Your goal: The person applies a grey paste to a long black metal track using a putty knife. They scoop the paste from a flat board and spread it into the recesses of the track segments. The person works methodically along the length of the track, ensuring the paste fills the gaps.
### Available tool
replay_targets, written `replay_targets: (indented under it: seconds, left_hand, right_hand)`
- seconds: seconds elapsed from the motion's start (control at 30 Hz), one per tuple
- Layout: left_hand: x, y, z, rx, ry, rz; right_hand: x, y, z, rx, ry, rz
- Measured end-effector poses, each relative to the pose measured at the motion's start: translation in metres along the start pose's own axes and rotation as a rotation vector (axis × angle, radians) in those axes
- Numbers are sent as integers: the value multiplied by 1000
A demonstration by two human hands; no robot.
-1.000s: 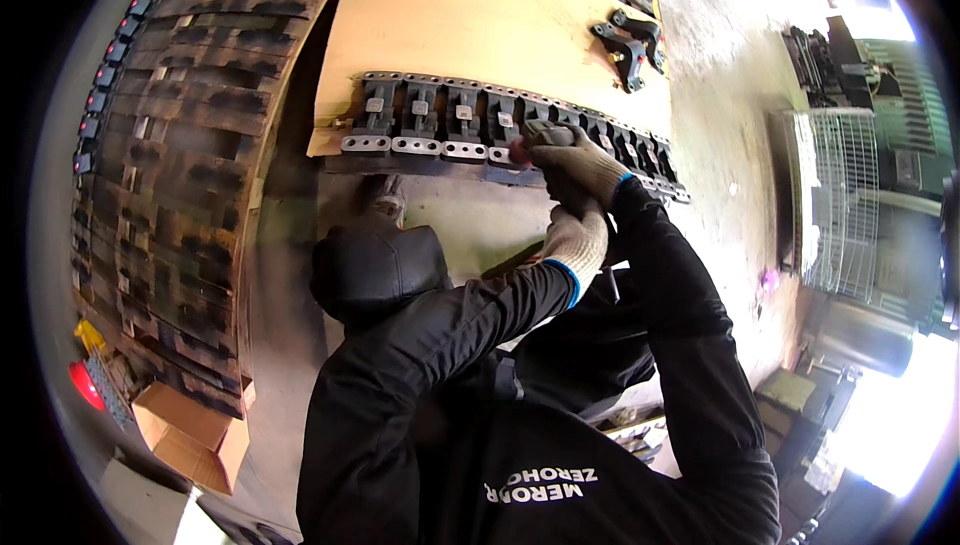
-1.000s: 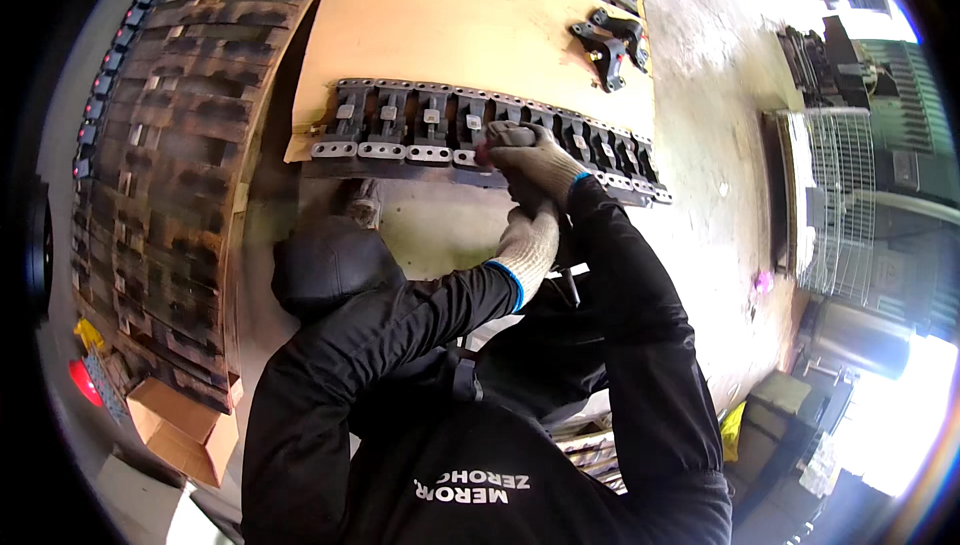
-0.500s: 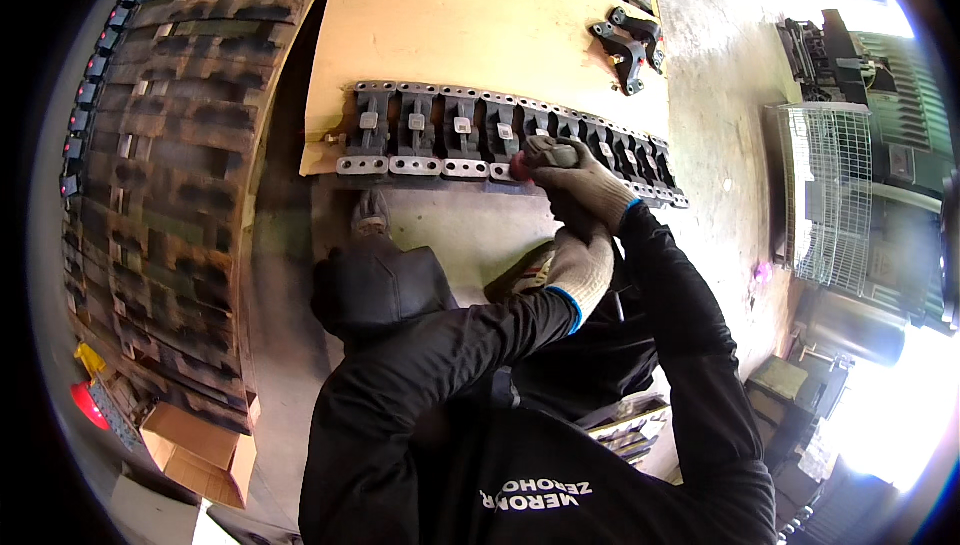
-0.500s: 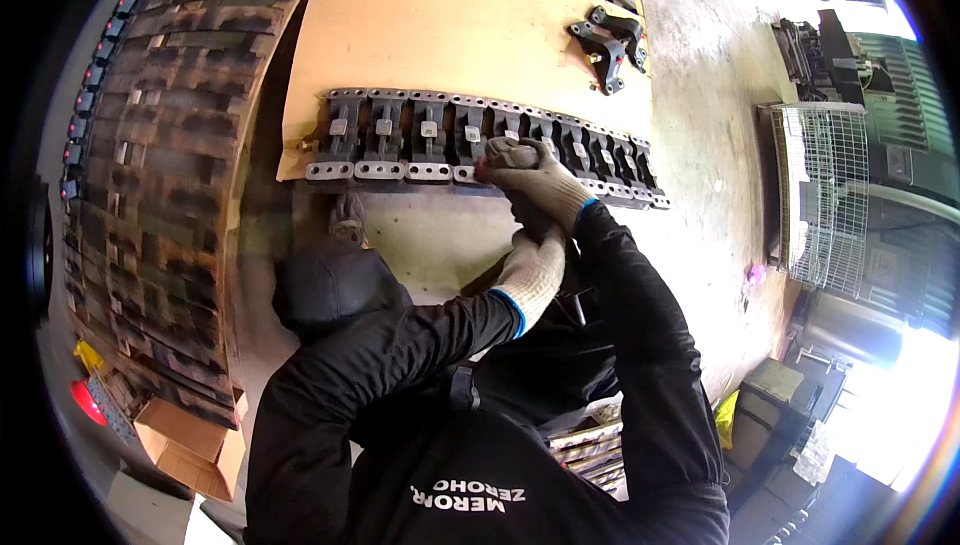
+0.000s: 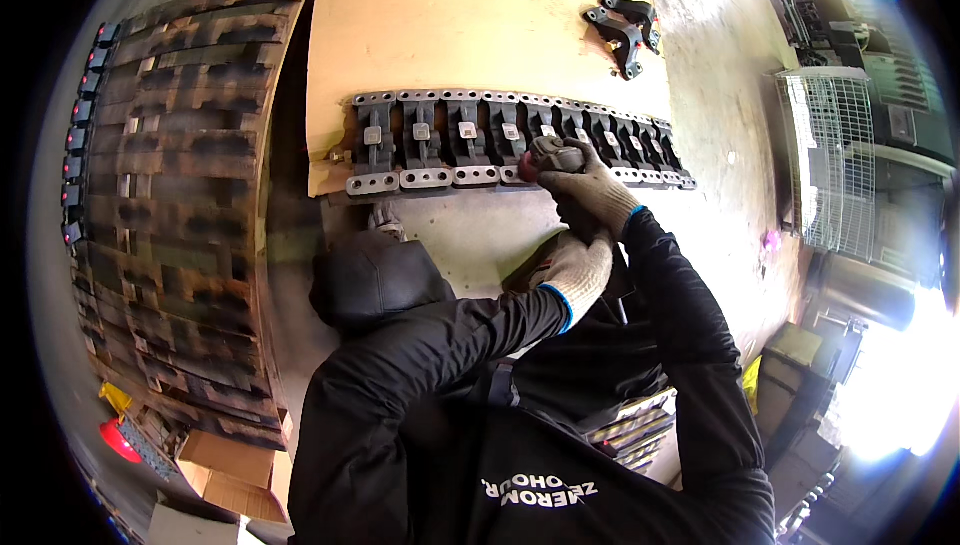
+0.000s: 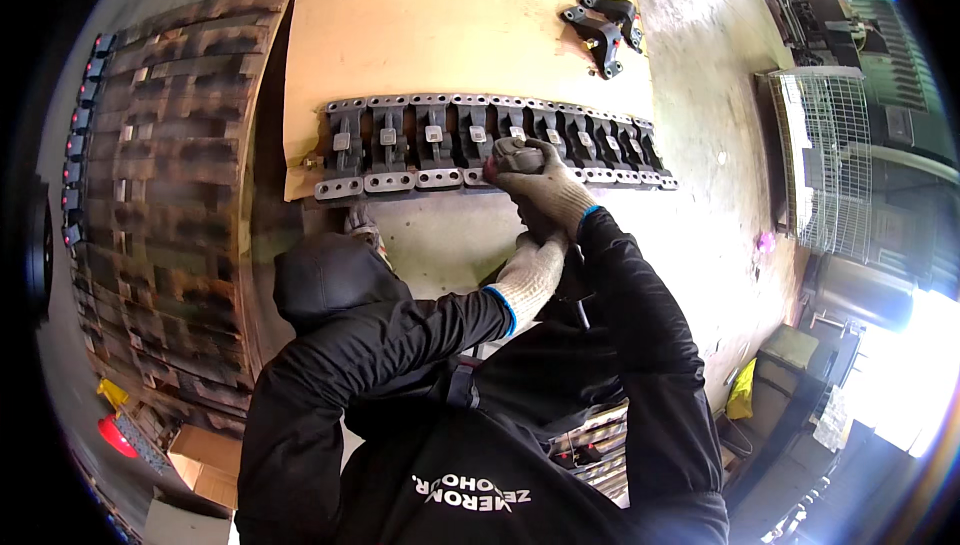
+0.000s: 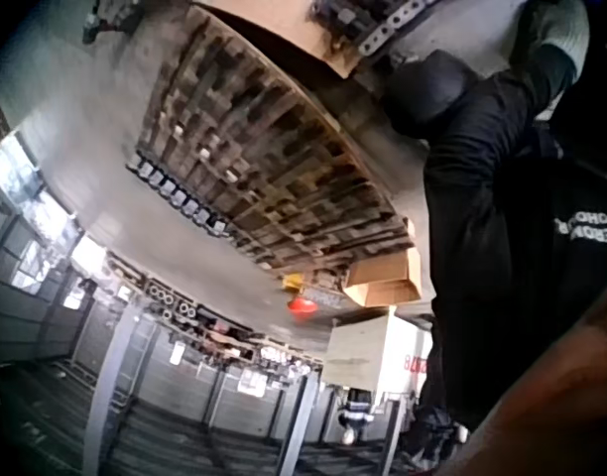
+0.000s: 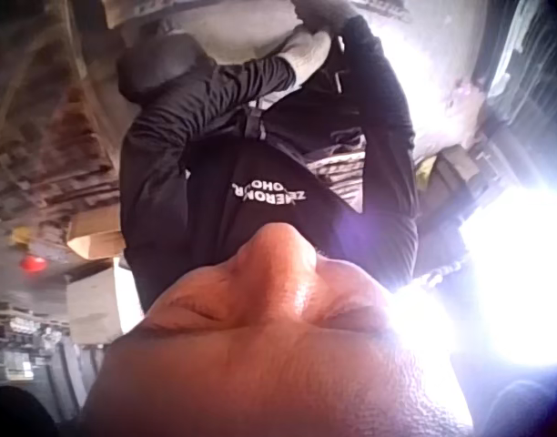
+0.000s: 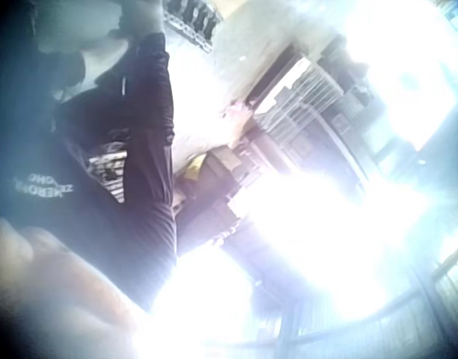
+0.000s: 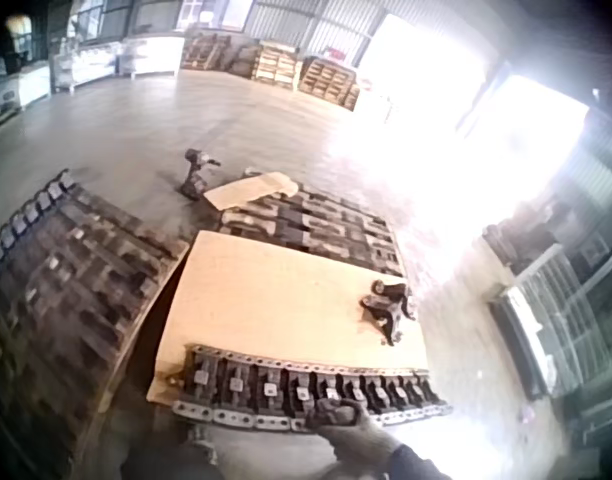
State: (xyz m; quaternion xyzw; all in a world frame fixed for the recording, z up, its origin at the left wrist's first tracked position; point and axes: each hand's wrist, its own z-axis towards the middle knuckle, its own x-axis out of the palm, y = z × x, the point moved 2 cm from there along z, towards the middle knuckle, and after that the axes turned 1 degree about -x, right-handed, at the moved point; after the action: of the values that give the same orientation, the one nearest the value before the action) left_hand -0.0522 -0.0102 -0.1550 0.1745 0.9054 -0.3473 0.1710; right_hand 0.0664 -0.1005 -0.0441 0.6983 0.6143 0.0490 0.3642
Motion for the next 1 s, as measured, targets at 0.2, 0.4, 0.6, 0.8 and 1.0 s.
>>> replay_targets:
  seconds: [0.2,0.4,0.6,0.8,1.0]
  left_hand:
    - [-91,1,-72,-209,-13,-859]
    - [-94,-2,-74,-224,-76,-989]
    - [-89,-1,-82,-203,-102,-1050]
    - [-90,-4,-97,-219,-101,-1072]
    - [-81,-5,-82,-211,-100,-1014]
  right_hand:
    - [3,7,0,-31,47,-50]
    - [7,10,6,-74,46,-221]
    - [9,7,-5,-73,41,-111]
    - [10,6,-29,15,29,-16]
    - [9,5,-19,-64,12,-129]
